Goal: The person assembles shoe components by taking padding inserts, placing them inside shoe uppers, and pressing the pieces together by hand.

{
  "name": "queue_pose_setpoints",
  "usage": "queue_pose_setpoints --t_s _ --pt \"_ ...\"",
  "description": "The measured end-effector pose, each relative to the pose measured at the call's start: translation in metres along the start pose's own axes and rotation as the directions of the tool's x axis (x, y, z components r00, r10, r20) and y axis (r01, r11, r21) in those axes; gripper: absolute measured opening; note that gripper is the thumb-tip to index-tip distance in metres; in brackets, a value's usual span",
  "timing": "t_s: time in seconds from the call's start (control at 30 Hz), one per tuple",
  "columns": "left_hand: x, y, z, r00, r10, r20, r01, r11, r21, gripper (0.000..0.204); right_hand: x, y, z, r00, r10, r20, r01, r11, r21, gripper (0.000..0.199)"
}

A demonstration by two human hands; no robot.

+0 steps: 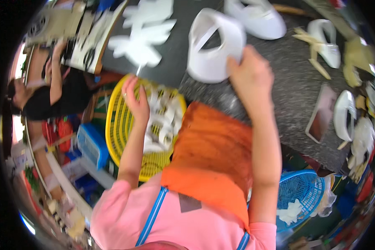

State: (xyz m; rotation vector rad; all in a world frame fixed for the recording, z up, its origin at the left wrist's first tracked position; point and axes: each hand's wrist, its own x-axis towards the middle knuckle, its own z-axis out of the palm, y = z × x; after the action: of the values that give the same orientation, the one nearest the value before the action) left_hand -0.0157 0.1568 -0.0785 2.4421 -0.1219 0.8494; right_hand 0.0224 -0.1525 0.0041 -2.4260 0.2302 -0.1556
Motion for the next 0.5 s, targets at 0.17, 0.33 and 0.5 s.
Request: queue_pose_setpoints --t_s 0.17,0.33,0.5 --pt "-0.109 -0.097 0.005 0.944 -0.305 0.128 0.307 0.952 0.011 0.031 0.015 -0.012 0.001 0.999 0.048 -0.022 -0.051 0.98 -0.192 0.044" --pt "-0.226 -0.16 0.069 0.415 -0.602 0.682 0.718 0.677 0.16 0.052 -0.025 -0.012 0.008 0.984 0.018 -0.177 -0.001 0.995 0.095 0.049" --pt "-0.211 -0.145 0.137 0.321 -0.615 0.721 0.947 0.219 -0.234 0.057 -0.031 0.003 0.011 0.981 0.028 -0.19 -0.003 0.991 0.132 0.054"
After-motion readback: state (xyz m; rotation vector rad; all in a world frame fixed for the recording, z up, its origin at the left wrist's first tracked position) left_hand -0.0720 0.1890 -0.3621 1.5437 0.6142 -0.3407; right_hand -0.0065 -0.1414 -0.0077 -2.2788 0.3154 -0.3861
